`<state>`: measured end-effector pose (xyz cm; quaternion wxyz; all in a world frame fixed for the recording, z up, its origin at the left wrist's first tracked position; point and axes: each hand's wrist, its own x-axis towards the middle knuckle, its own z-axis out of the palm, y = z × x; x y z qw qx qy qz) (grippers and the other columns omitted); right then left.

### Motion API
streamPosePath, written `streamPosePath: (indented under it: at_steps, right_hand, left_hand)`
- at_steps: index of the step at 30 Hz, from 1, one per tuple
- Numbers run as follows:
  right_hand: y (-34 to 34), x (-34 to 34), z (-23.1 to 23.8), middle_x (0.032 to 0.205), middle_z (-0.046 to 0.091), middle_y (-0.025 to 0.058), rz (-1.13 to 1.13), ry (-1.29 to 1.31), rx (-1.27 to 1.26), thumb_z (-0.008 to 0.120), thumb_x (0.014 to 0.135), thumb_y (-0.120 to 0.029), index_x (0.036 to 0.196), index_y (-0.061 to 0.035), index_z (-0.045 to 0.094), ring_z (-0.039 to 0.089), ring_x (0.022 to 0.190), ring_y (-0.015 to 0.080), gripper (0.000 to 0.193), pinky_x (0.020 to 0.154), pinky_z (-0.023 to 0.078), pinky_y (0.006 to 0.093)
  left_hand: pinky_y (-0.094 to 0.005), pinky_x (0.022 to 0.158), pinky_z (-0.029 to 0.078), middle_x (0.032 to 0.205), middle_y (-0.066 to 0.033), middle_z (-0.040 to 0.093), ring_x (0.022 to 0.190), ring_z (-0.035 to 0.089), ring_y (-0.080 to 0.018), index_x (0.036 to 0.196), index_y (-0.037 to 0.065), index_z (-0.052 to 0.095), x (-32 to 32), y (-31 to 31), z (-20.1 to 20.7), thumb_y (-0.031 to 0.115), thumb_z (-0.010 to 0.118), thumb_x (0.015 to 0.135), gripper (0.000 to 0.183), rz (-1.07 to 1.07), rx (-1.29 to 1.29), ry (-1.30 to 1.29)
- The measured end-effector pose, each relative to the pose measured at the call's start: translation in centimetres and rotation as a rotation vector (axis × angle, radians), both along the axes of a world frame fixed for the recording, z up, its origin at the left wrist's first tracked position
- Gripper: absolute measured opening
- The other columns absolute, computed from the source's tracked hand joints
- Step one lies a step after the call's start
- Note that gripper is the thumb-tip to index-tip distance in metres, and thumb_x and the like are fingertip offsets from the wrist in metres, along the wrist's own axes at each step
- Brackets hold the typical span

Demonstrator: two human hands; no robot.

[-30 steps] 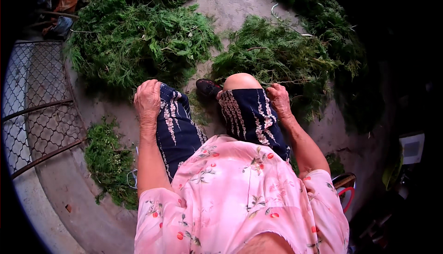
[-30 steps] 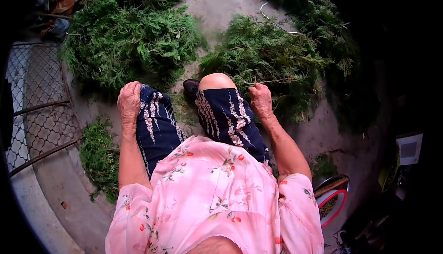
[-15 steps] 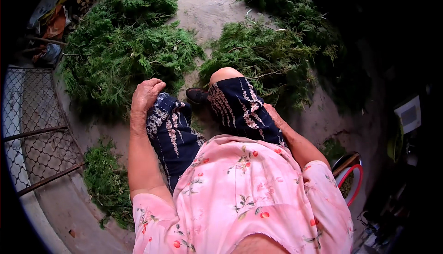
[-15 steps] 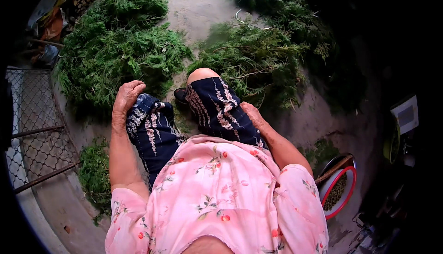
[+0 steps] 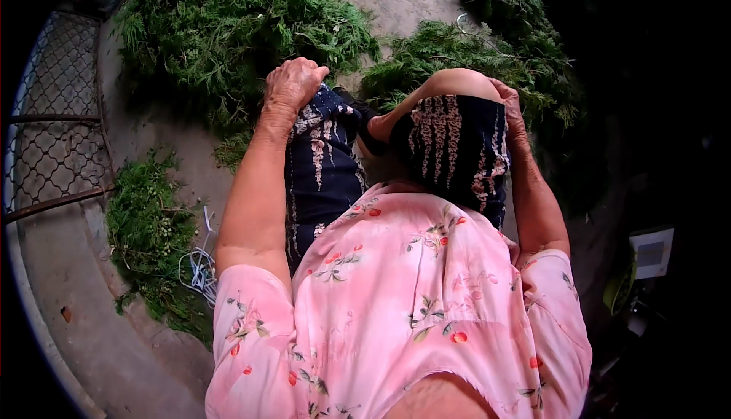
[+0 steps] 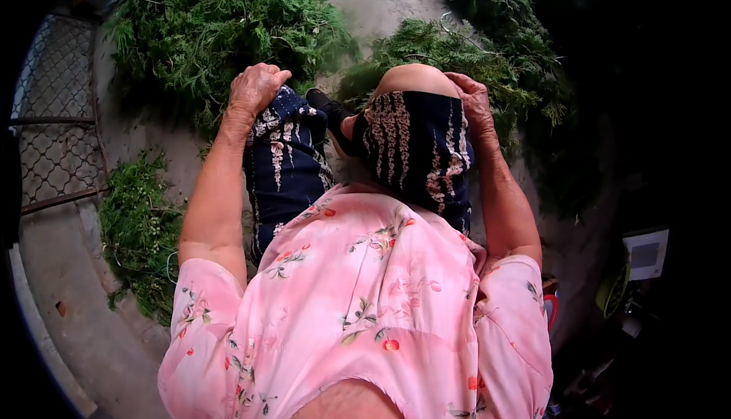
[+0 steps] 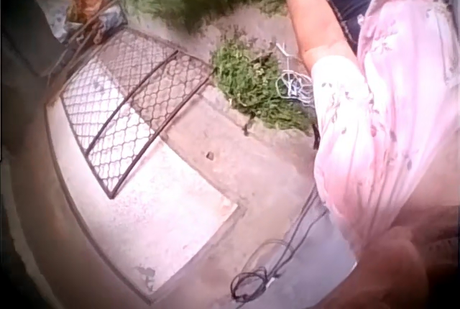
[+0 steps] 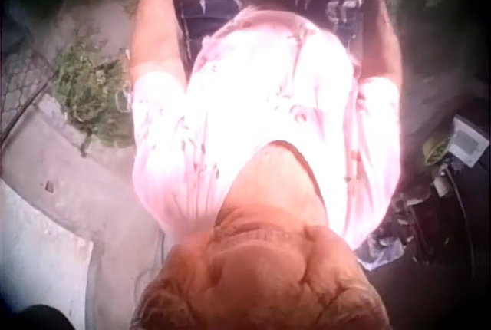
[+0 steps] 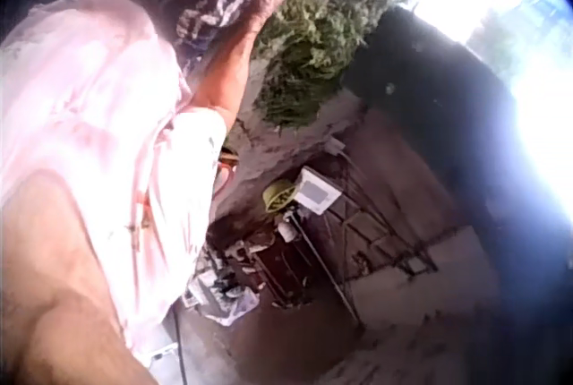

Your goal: The person gathers and arranges branches of greenery into a bundle, binds the bundle with a plastic ribbon by hand, and then sorts and folds plastic straps by hand.

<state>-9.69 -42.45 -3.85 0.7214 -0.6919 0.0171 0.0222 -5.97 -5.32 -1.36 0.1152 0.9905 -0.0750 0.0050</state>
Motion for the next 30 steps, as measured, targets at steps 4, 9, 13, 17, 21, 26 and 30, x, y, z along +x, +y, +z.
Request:
streamPosePath:
  at_steps: [4, 9, 13, 17, 21, 26, 30]
  right_hand:
    - [0.4, 3.3, 3.0, 0.088, 0.065, 0.0066, -0.082, 0.097, 0.215, 0.059, 0.086, -0.021, 0.103, -0.001, 0.06, 0.061, 0.079, 0.014, 0.026, 0.07, 0.049, 0.0268]
    - [2.3, 1.2, 8.2, 0.085, 0.064, 0.0127, 0.188, 0.001, 0.187, 0.046, 0.09, -0.03, 0.09, 0.0015, 0.064, 0.059, 0.085, 0.0211, 0.035, 0.087, 0.041, 0.0353]
    - [1.1, -2.9, 11.8, 0.079, 0.064, 0.0142, 0.44, -0.231, 0.15, 0.042, 0.09, -0.029, 0.076, 0.0024, 0.064, 0.058, 0.081, 0.0233, 0.04, 0.098, 0.033, 0.0367]
    - [-0.4, -7.1, 15.2, 0.073, 0.063, 0.0125, 0.397, -0.243, 0.072, 0.043, 0.089, -0.029, 0.068, 0.0019, 0.063, 0.058, 0.077, 0.0216, 0.041, 0.097, 0.033, 0.0345]
    - [-2.0, -12.5, 15.7, 0.066, 0.061, 0.0126, 0.156, -0.164, 0.0, 0.038, 0.091, -0.032, 0.065, 0.0003, 0.06, 0.058, 0.072, 0.0215, 0.047, 0.089, 0.039, 0.0343]
    - [-4.9, -16.2, 13.7, 0.064, 0.06, 0.0125, -0.326, 0.097, 0.029, 0.037, 0.092, -0.033, 0.065, -0.0004, 0.06, 0.059, 0.068, 0.0226, 0.048, 0.085, 0.044, 0.0356]
    - [-9.9, -18.8, 7.1, 0.067, 0.061, 0.012, -0.583, 0.257, 0.234, 0.042, 0.09, -0.033, 0.07, -0.0005, 0.061, 0.059, 0.069, 0.0211, 0.043, 0.081, 0.045, 0.0345]
  left_hand:
    - [-0.0413, 0.079, 0.047, 0.092, -0.0132, 0.064, 0.09, 0.059, -0.032, 0.088, 0.01, 0.067, 0.0, -0.5, 0.4, 0.038, 0.05, 0.083, 0.033, -0.01, -0.017, 0.049]
    - [-0.0416, 0.078, 0.047, 0.092, -0.0131, 0.064, 0.089, 0.059, -0.032, 0.086, 0.01, 0.068, 0.2, -1.0, 0.1, 0.039, 0.051, 0.082, 0.034, -0.026, -0.034, 0.066]
    - [-0.0408, 0.072, 0.048, 0.083, -0.011, 0.064, 0.082, 0.06, -0.0299, 0.081, 0.008, 0.065, 0.4, -1.5, -0.5, 0.035, 0.05, 0.085, 0.031, -0.126, 0.037, -0.062]
    - [-0.0421, 0.07, 0.048, 0.079, -0.011, 0.062, 0.08, 0.059, -0.0305, 0.076, 0.007, 0.062, 0.7, -1.6, -0.3, 0.034, 0.049, 0.085, 0.032, -0.164, 0.029, -0.052]
    - [-0.0433, 0.068, 0.046, 0.077, -0.0124, 0.062, 0.079, 0.058, -0.0324, 0.071, 0.006, 0.061, 0.3, -2.7, 0.7, 0.036, 0.049, 0.084, 0.035, -0.24, 0.013, -0.073]
    - [-0.0434, 0.067, 0.046, 0.078, -0.0129, 0.062, 0.079, 0.059, -0.0325, 0.074, 0.007, 0.062, 0.5, -2.9, 0.7, 0.037, 0.048, 0.085, 0.035, -0.304, 0.039, -0.061]
    - [-0.0426, 0.072, 0.046, 0.086, -0.0124, 0.063, 0.085, 0.059, -0.0327, 0.081, 0.008, 0.064, 0.5, -4.9, 2.1, 0.043, 0.046, 0.085, 0.04, -0.303, 0.105, 0.028]
